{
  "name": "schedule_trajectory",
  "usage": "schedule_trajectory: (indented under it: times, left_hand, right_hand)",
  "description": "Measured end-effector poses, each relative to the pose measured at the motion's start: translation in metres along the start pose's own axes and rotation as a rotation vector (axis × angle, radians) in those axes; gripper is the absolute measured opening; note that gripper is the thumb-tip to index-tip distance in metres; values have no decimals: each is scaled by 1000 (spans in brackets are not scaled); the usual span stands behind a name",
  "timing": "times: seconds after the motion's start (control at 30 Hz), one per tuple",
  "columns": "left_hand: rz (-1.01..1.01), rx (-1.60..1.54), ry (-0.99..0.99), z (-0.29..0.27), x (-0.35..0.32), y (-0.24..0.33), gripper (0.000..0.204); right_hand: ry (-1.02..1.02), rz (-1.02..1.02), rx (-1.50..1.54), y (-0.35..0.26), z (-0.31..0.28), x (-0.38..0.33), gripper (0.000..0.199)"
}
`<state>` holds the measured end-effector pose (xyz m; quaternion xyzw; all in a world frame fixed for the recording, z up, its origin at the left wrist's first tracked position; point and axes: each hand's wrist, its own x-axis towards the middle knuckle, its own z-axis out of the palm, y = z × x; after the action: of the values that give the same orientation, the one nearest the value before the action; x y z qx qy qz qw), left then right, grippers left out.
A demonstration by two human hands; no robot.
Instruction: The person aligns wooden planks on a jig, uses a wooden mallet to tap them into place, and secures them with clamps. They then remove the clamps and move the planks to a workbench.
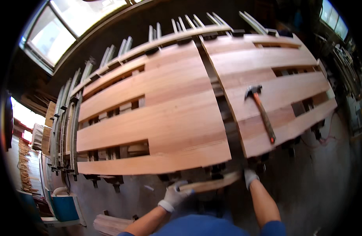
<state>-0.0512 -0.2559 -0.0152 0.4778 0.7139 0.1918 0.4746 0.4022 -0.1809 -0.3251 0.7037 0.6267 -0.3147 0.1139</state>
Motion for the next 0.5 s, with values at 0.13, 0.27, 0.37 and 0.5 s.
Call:
schedule_trajectory:
  times: [0.13,0.27,0.37,0.5]
  left_hand:
    - [-240,-622,-121,11,8,-29,61]
    - [-249,-932,-189,21,19,-22,65]
    - [-170,-770,-193,19,21,-26,66]
    - [-238,-799,-216,14,18,-9,56]
  right_hand:
    - [43,328,226,-45,-28,-9,36]
    - [130,490,423,-62,-46,-20,38]
    - [195,641,853,-121,-104,-56,39]
    - [159,679,1085,-104,-78,-45,40]
